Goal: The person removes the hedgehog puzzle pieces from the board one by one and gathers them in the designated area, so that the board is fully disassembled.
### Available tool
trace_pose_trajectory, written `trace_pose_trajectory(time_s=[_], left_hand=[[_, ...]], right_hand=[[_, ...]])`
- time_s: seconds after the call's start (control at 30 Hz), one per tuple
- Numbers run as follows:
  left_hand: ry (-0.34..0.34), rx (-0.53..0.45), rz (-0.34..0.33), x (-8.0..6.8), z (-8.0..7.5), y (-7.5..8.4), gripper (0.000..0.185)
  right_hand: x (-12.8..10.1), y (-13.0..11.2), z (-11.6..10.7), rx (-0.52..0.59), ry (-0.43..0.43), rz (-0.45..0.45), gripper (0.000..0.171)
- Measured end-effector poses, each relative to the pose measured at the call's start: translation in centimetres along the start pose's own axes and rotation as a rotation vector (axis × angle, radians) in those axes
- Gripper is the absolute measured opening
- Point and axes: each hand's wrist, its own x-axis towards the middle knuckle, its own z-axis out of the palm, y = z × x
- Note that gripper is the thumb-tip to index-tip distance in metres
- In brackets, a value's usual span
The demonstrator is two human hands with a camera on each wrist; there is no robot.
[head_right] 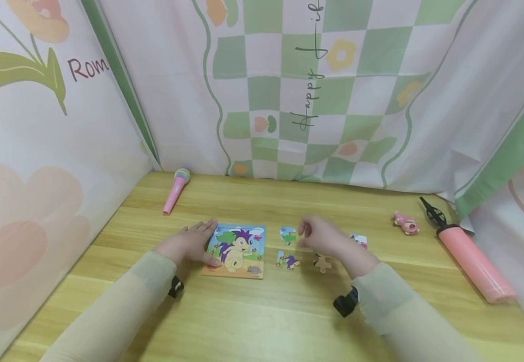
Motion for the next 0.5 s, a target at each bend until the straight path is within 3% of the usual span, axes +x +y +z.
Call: trace_pose_trajectory(time_s=[0.2, 0.5], left_hand=[[-0.001, 0.006, 0.003, 0.1, 0.0, -0.1, 0.120], [-0.001, 0.002, -0.001, 0.2, -0.1, -0.2, 0.120]], right_hand=[[2.4, -3.7, 0.6, -0.057, -0.007, -0.061, 0.018], [5.3, -5.6, 5.4, -0.003, -0.063, -0.107, 0.017]])
